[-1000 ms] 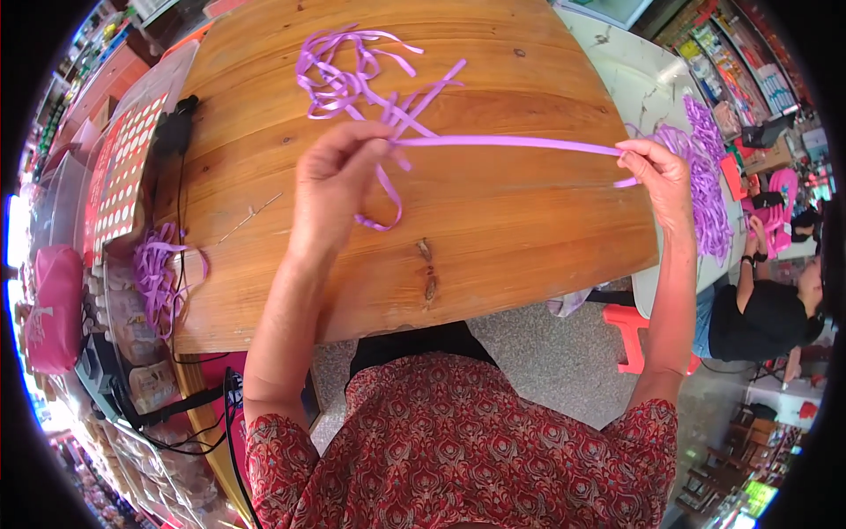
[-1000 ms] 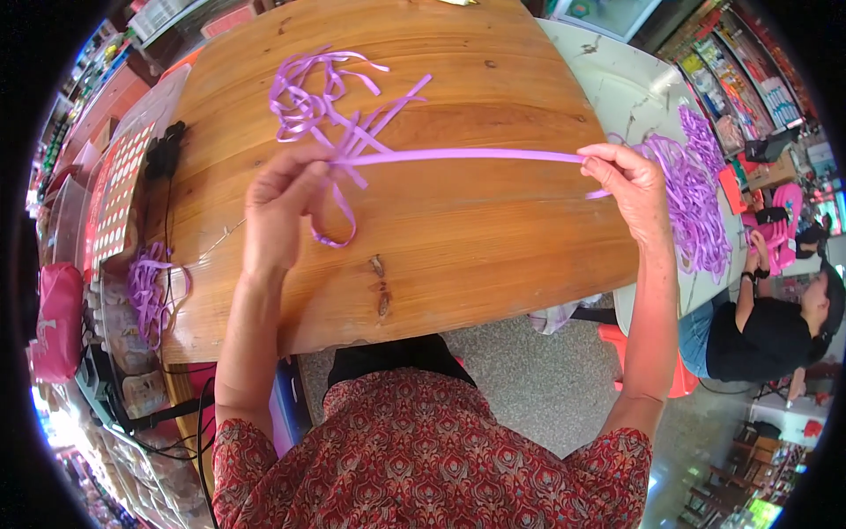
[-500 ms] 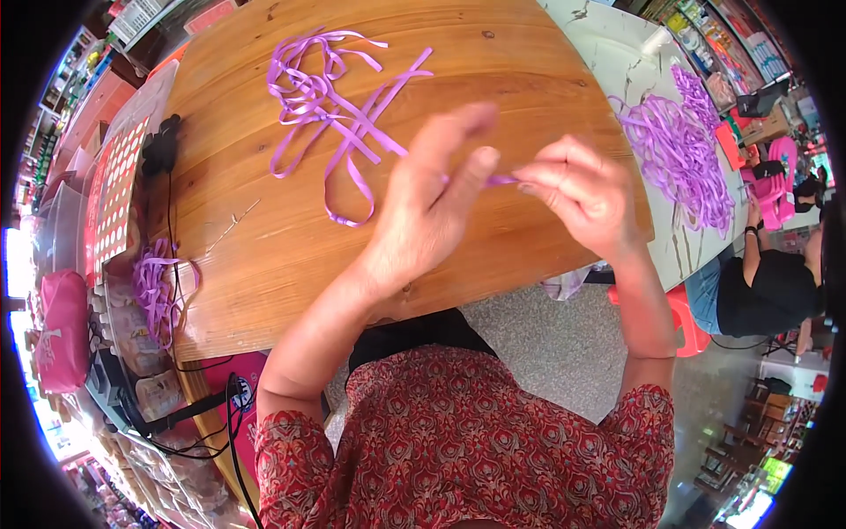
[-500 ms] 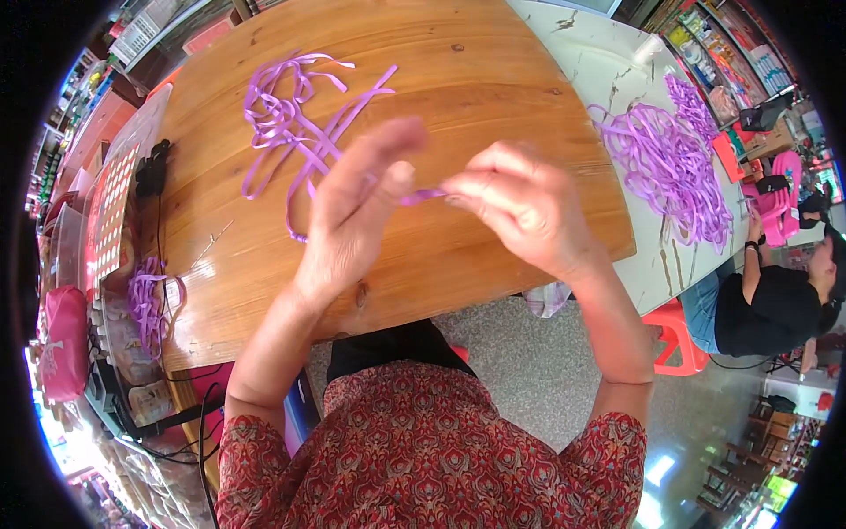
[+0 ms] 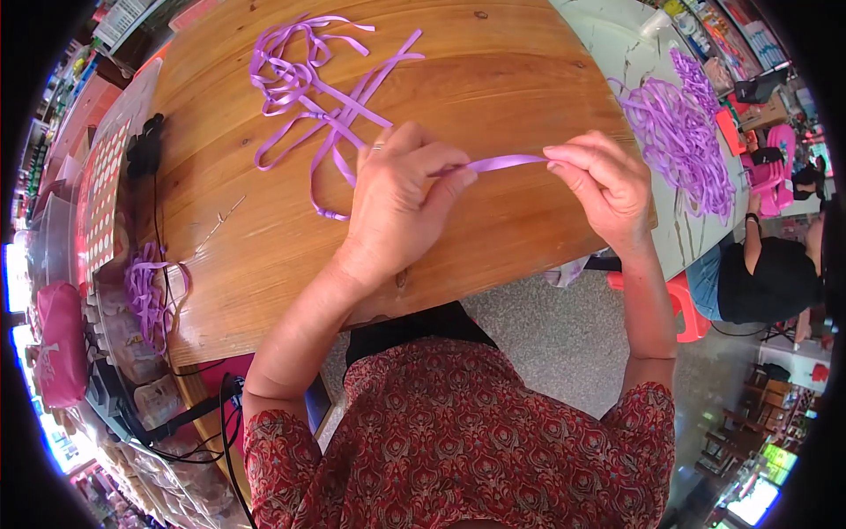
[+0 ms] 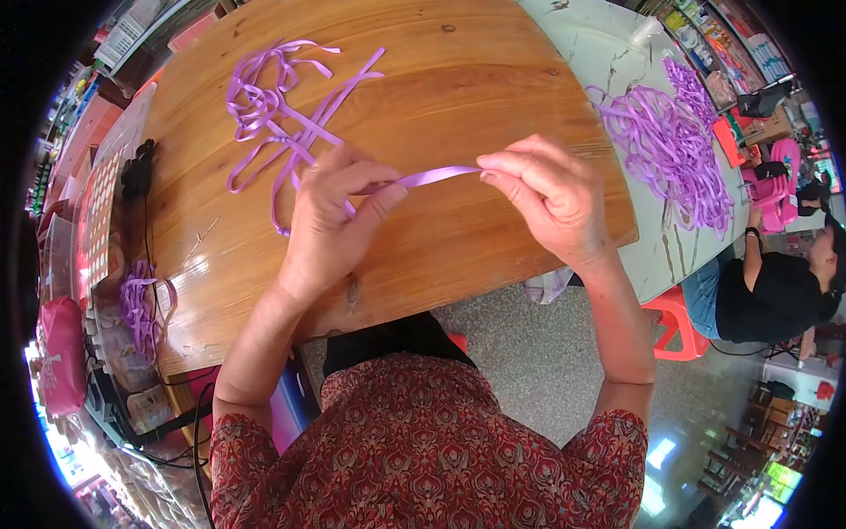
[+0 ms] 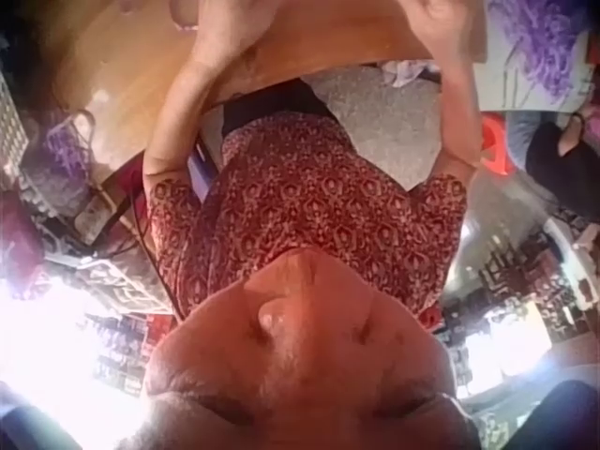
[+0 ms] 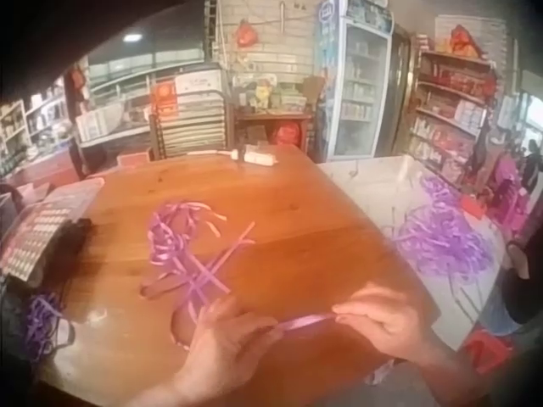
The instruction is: The person rolls a purple ribbon into a small bud by hand and then repeats the process, connecting several rolled shapes along the lengths of the ribbons.
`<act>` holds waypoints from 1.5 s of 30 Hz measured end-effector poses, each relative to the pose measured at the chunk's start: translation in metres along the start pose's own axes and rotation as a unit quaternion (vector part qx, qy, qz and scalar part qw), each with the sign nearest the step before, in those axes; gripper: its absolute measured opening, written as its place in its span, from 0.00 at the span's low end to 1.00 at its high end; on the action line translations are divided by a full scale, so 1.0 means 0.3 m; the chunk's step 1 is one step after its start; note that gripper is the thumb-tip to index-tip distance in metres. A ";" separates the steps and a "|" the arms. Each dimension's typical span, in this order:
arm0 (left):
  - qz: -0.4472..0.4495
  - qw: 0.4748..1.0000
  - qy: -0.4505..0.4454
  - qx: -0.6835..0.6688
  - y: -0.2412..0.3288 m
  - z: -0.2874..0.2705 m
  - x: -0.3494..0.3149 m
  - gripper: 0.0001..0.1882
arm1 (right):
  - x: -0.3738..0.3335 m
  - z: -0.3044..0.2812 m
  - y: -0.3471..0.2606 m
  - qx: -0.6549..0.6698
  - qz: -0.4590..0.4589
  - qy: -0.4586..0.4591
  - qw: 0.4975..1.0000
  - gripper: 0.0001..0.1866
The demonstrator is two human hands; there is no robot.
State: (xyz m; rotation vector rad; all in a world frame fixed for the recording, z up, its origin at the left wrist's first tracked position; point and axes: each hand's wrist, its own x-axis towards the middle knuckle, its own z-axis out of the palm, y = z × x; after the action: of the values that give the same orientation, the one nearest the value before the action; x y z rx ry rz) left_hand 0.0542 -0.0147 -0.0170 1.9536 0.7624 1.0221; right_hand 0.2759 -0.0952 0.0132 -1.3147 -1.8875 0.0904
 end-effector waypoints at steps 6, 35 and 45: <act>-0.081 0.981 -0.023 -0.177 0.024 0.013 -0.025 0.02 | 0.031 0.043 -0.038 -0.028 -0.052 -0.011 0.998 0.08; -0.199 0.955 -0.007 -0.221 0.022 -0.008 -0.032 0.03 | -0.020 0.127 -0.067 0.005 -0.021 -0.007 1.000 0.11; -0.198 0.927 -0.011 -0.318 -0.004 0.027 -0.027 0.03 | -0.045 0.151 -0.046 0.425 0.167 -0.134 0.880 0.11</act>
State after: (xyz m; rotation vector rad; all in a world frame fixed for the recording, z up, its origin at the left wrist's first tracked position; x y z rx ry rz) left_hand 0.0571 -0.0233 -0.0242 1.1924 0.6677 0.8539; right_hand 0.2377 -0.0956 -0.0181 -0.9929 -1.4945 1.1930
